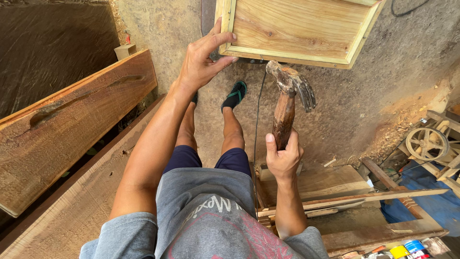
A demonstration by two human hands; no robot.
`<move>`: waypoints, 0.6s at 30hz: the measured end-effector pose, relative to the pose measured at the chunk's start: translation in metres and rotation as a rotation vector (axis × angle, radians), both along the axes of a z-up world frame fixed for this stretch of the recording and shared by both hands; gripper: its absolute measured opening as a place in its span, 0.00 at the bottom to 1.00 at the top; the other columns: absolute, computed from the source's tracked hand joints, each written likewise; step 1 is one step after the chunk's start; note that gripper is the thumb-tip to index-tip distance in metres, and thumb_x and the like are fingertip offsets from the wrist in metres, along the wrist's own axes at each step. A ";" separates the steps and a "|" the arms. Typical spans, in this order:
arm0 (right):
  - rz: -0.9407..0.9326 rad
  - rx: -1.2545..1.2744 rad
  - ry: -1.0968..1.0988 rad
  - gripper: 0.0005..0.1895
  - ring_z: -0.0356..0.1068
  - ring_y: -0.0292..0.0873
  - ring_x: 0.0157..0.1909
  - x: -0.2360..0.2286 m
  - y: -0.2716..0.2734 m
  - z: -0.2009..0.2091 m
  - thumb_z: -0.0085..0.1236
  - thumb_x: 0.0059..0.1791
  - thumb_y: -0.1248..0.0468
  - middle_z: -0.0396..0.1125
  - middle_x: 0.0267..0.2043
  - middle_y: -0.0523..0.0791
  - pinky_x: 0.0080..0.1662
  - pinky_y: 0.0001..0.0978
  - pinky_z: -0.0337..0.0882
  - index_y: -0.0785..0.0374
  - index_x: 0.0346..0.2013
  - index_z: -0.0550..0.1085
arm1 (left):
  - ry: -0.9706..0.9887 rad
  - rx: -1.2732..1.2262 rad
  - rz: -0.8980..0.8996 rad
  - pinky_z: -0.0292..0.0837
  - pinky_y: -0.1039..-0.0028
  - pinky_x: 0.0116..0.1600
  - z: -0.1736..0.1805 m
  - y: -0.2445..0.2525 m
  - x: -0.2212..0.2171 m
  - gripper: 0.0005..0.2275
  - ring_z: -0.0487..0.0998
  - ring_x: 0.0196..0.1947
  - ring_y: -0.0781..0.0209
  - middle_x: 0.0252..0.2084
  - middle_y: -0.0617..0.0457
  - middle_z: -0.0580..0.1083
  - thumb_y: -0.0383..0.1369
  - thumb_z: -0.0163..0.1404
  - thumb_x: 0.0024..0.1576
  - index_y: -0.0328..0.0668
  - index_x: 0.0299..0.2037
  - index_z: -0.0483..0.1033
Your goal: The person assembles a small wooden box by fitting a thin wooden strip into a groove on the box lid. They then use a hammer to drive nails into the strip to secure it. Finally, they use a knife to trim excess material from the strip.
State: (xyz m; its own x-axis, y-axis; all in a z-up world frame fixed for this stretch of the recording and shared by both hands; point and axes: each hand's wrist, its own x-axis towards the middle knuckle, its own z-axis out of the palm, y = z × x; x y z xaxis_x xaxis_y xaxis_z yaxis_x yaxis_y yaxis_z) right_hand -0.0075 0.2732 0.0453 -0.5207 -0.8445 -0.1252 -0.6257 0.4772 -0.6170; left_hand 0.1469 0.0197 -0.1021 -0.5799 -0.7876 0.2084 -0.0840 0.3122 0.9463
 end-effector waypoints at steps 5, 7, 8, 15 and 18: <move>0.046 -0.058 0.103 0.25 0.76 0.50 0.36 -0.002 0.009 -0.004 0.59 0.57 0.53 0.72 0.36 0.51 0.39 0.40 0.74 0.73 0.56 0.69 | 0.016 -0.003 0.015 0.84 0.64 0.59 0.000 -0.001 -0.001 0.24 0.66 0.71 0.43 0.62 0.38 0.75 0.29 0.70 0.55 0.49 0.60 0.75; 0.083 -0.140 0.119 0.27 0.75 0.46 0.33 -0.006 0.015 -0.014 0.58 0.57 0.52 0.71 0.33 0.49 0.36 0.38 0.74 0.75 0.56 0.67 | 0.003 0.028 0.019 0.85 0.66 0.53 0.000 -0.001 -0.001 0.23 0.69 0.70 0.44 0.62 0.37 0.74 0.29 0.70 0.54 0.49 0.59 0.76; 0.102 -0.181 0.127 0.28 0.74 0.45 0.31 -0.008 0.018 -0.021 0.57 0.58 0.51 0.70 0.32 0.47 0.35 0.36 0.73 0.75 0.57 0.67 | -0.013 0.064 0.017 0.85 0.69 0.48 0.000 0.000 -0.001 0.23 0.70 0.69 0.44 0.62 0.36 0.73 0.29 0.70 0.54 0.49 0.58 0.76; 0.145 -0.167 0.072 0.24 0.62 0.37 0.21 -0.023 0.015 -0.054 0.56 0.57 0.56 0.60 0.22 0.39 0.25 0.33 0.65 0.77 0.54 0.68 | 0.025 -0.081 0.017 0.80 0.60 0.63 0.001 -0.004 0.000 0.25 0.70 0.70 0.44 0.63 0.37 0.74 0.28 0.71 0.53 0.48 0.59 0.75; 0.169 -0.303 0.157 0.22 0.67 0.43 0.28 -0.016 0.015 -0.043 0.57 0.58 0.57 0.63 0.28 0.44 0.32 0.37 0.69 0.73 0.56 0.67 | 0.023 0.013 0.016 0.83 0.66 0.57 -0.003 -0.001 0.001 0.24 0.74 0.67 0.45 0.65 0.32 0.70 0.28 0.71 0.54 0.48 0.58 0.75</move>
